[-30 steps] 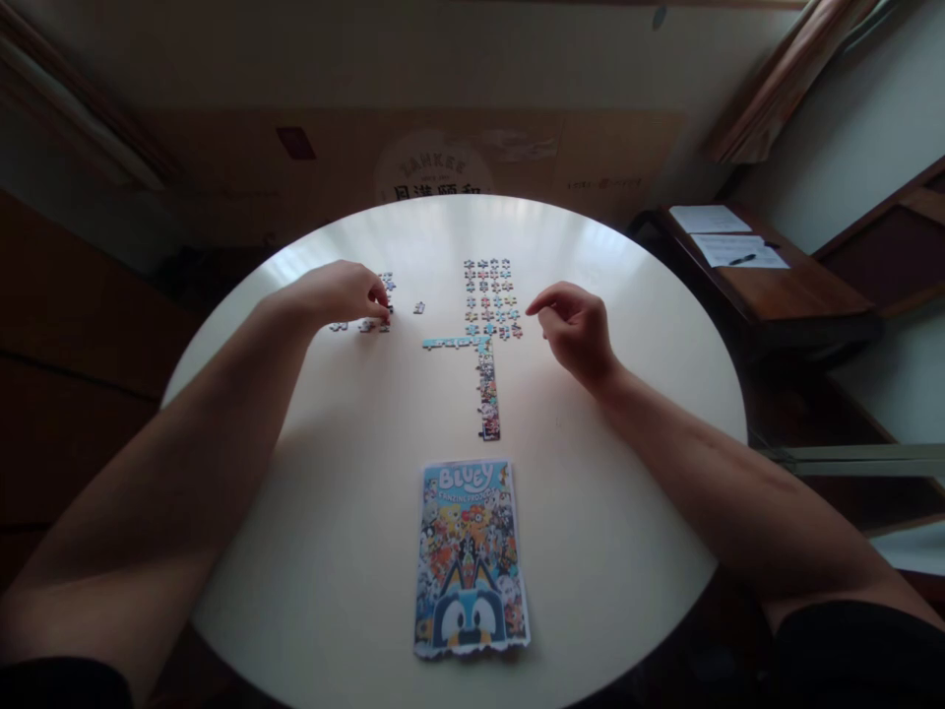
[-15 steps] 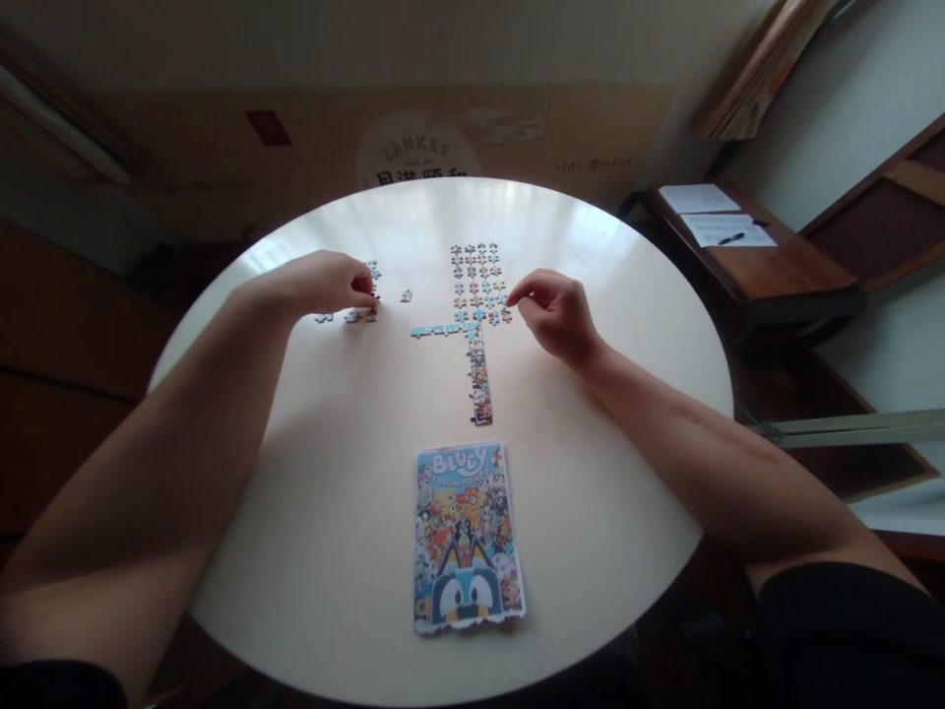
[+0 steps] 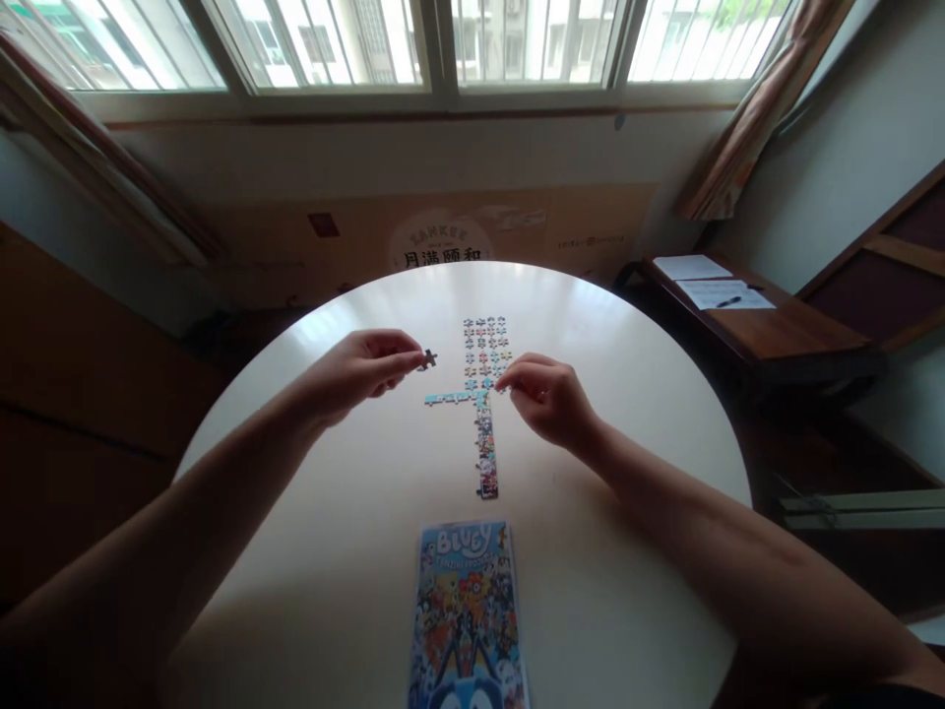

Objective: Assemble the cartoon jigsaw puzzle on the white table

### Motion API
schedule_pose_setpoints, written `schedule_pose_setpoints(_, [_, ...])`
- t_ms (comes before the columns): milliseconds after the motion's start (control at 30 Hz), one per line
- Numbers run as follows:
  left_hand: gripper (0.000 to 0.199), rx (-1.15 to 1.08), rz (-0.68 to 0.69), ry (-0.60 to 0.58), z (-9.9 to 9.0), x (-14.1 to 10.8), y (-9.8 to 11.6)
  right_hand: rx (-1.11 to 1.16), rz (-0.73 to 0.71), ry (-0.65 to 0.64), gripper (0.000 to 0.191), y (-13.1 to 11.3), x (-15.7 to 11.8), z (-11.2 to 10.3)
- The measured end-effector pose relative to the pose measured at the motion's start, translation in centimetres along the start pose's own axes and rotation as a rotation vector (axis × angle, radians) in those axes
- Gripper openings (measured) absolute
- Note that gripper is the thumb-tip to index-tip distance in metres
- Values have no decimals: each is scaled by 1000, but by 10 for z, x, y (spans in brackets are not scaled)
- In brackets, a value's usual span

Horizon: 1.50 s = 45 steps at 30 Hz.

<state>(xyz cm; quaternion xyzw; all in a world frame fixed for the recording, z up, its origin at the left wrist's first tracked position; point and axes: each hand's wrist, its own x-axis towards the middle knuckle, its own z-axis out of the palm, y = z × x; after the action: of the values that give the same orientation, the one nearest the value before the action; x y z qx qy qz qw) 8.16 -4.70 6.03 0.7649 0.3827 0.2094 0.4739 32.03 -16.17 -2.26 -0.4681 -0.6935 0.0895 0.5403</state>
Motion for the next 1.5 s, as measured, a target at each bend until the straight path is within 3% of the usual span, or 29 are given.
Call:
schedule_pose_setpoints(167, [24, -387, -203, -10, 32, -26, -29, 14, -106, -73, 31, -16, -4, 6])
schedule_pose_setpoints(267, [27, -476, -252, -31, 43, -35, -40, -2, -155, -116, 29, -23, -5, 10])
schedule_pose_setpoints(500, [26, -387, -200, -58, 56, -42, -46, 27, -139, -183, 21, -25, -7, 19])
schedule_pose_setpoints(667, [24, -282, -83, -71, 62, -43, -49, 38, -171, -221, 13, -25, -7, 23])
schedule_pose_setpoints(1100, [23, -92, 65, -35, 62, -47, -49, 11, -224, -264, 14, -24, -9, 21])
schedule_pose_setpoints(1300, [20, 287, 79, 15, 48, -45, -49, -35, -214, -226, 16, -20, -10, 22])
schedule_pose_setpoints(1400, [22, 509, 14, 43, 25, -40, -53, -46, -190, -218, 18, -17, -10, 20])
schedule_pose_setpoints(1500, [24, 609, -134, 4, -4, -34, -60, -38, -169, -228, 18, -14, -10, 17])
